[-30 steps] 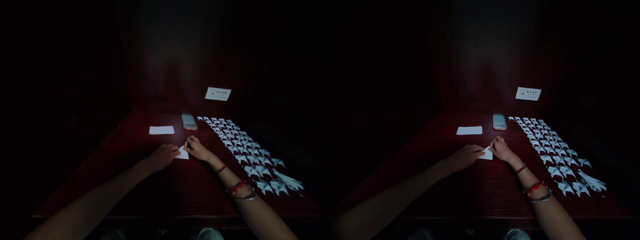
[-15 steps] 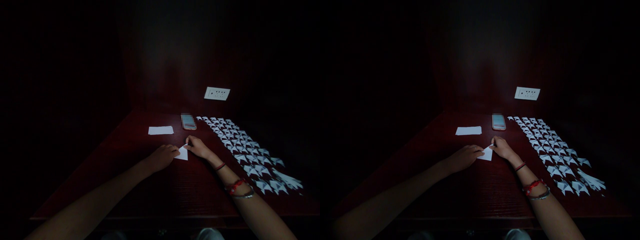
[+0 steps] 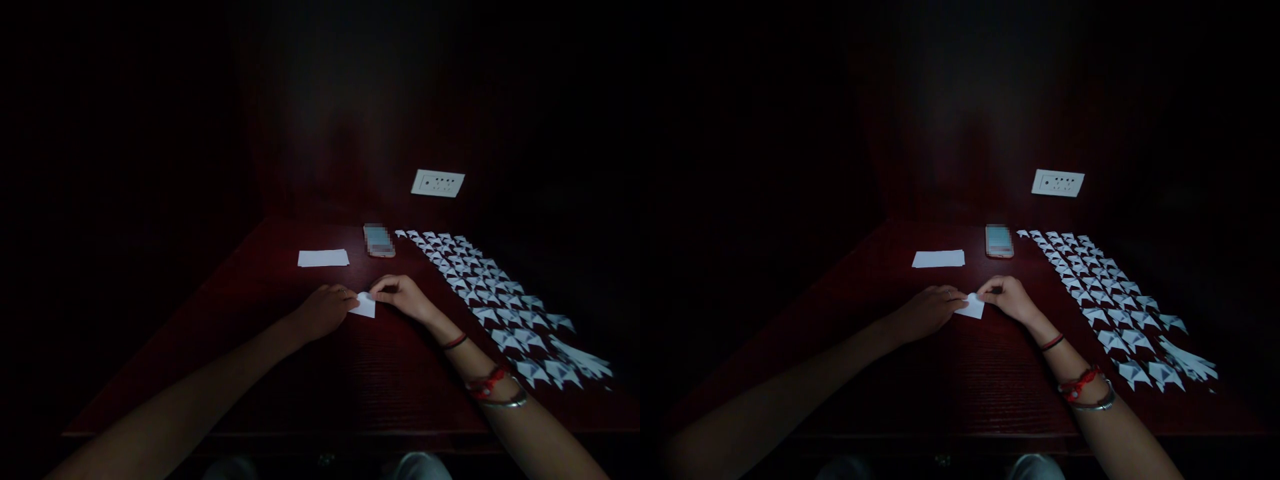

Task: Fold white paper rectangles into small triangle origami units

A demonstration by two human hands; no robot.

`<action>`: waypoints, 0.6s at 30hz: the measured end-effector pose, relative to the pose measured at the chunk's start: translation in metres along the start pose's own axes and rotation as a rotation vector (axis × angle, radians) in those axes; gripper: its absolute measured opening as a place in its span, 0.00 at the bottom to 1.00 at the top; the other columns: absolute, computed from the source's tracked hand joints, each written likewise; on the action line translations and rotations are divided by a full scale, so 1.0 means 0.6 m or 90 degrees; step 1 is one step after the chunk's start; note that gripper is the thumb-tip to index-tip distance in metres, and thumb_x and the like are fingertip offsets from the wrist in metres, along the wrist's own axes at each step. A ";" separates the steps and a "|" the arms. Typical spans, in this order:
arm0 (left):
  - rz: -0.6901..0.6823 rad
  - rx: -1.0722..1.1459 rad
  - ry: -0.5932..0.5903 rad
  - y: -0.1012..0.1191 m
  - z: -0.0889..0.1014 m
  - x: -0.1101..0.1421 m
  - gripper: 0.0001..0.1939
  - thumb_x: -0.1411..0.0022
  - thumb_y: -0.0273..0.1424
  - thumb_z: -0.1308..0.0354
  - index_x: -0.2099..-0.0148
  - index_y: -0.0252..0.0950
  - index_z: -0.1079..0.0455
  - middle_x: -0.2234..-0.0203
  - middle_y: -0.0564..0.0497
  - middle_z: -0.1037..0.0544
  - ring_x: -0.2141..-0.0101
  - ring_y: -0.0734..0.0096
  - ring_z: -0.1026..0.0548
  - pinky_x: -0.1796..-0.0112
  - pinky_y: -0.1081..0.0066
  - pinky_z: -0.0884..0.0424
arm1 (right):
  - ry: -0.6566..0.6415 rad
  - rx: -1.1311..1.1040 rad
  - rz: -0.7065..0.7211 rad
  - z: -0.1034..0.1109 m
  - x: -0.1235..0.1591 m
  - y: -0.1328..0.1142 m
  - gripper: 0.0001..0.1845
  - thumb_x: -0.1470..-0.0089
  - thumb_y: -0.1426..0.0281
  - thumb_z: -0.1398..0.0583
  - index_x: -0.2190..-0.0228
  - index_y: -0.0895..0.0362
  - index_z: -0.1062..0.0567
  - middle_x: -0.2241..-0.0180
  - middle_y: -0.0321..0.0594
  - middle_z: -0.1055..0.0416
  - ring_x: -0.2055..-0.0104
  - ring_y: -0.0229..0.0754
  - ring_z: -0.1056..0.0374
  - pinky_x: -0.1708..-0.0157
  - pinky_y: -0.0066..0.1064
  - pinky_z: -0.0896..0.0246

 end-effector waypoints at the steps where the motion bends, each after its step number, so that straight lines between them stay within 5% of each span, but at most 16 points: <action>1: 0.002 -0.001 0.001 -0.002 -0.001 0.001 0.14 0.41 0.25 0.56 0.53 0.39 0.40 0.56 0.53 0.35 0.56 0.67 0.40 0.60 0.66 0.43 | -0.009 0.024 0.028 -0.001 0.003 -0.012 0.07 0.58 0.68 0.42 0.76 0.58 0.27 0.69 0.39 0.30 0.66 0.37 0.35 0.63 0.30 0.42; 7: 0.015 0.011 -0.002 -0.007 -0.003 0.003 0.15 0.43 0.24 0.56 0.53 0.40 0.41 0.57 0.53 0.35 0.56 0.69 0.39 0.59 0.67 0.43 | -0.085 0.122 0.157 -0.019 0.021 -0.063 0.07 0.54 0.72 0.45 0.73 0.57 0.26 0.69 0.38 0.31 0.67 0.35 0.35 0.63 0.27 0.42; 18: 0.030 0.011 -0.022 -0.006 0.001 -0.001 0.14 0.44 0.23 0.57 0.55 0.37 0.39 0.61 0.51 0.34 0.59 0.70 0.37 0.59 0.69 0.42 | -0.160 0.241 0.263 -0.042 0.033 -0.078 0.09 0.52 0.74 0.47 0.72 0.58 0.27 0.67 0.40 0.31 0.64 0.36 0.37 0.62 0.28 0.42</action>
Point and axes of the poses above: each hand's wrist, its own x-axis away from the middle knuckle, its own z-axis out of the back of the hand, y = z × x, the point moved 9 cm from there along -x, towards the middle knuckle
